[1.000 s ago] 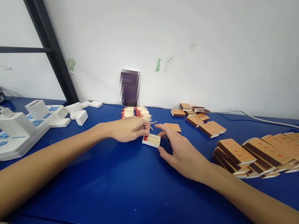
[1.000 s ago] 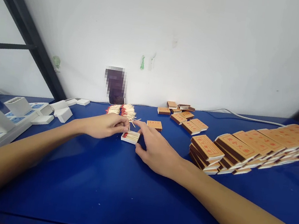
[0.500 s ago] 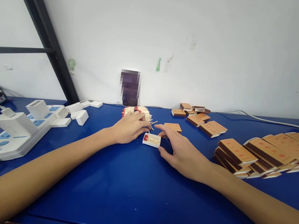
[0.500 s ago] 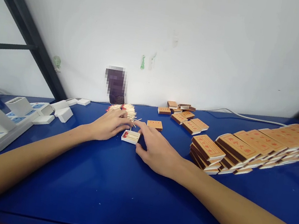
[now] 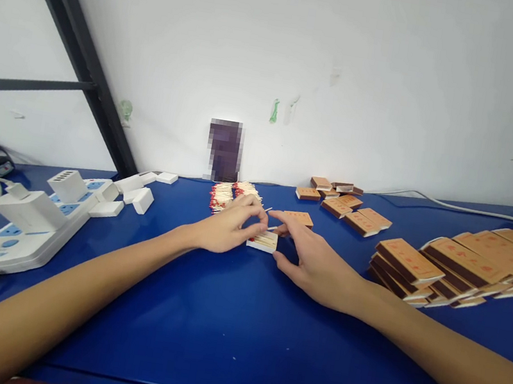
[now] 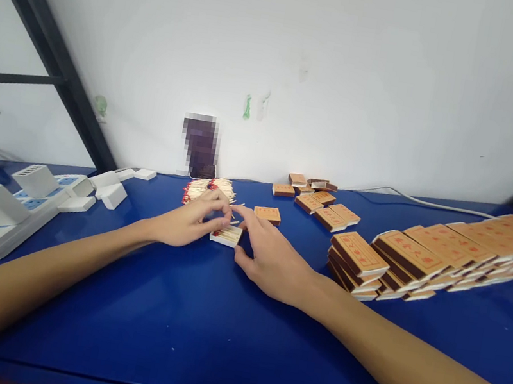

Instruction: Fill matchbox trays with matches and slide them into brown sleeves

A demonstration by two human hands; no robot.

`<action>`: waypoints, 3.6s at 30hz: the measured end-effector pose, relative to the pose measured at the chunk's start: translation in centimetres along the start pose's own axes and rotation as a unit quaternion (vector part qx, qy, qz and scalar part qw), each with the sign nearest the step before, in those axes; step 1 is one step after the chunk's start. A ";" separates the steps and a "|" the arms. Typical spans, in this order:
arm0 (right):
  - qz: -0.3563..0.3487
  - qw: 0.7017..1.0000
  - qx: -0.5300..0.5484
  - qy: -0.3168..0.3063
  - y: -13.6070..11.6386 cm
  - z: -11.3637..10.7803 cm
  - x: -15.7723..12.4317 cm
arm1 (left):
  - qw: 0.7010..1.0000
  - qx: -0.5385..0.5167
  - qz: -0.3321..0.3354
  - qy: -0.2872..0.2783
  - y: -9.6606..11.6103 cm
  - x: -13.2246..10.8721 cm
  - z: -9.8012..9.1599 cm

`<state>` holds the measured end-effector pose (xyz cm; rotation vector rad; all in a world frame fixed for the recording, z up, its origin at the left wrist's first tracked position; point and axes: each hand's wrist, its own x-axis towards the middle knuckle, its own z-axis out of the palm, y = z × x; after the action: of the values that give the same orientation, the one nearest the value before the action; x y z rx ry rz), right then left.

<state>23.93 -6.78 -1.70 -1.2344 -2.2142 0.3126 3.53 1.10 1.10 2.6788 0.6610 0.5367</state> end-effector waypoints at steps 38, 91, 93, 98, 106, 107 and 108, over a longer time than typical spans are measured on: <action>0.021 1.000 -0.001 -0.003 -0.2 0.1 0.0 | 0.990 0.086 0.022 0.108 -1.4 -0.2 1.2; 0.024 1.000 0.007 0.000 -0.3 0.0 0.0 | 0.996 0.069 0.019 0.049 0.0 -0.6 1.3; 0.020 1.000 0.008 0.001 -0.2 0.0 0.0 | 0.996 0.062 0.005 0.057 -0.1 -0.6 1.4; -0.003 1.000 0.009 0.006 -0.1 0.0 0.1 | 0.996 0.033 -0.020 0.078 -0.5 -0.2 1.5; -0.015 0.999 -0.034 -0.017 -0.4 -0.3 0.1 | 0.964 0.178 -0.126 0.153 -3.5 -0.4 0.4; -0.012 0.999 -0.035 -0.019 -0.4 -0.3 0.1 | 0.961 0.192 -0.133 0.148 -3.8 -0.4 0.2; -0.010 0.999 -0.036 -0.021 -0.4 -0.3 0.1 | 0.960 0.201 -0.133 0.142 -3.9 -0.5 0.1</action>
<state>23.76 -6.92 -1.24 -1.2537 -2.2899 0.2559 1.70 4.07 -0.71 2.8288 1.3184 0.7910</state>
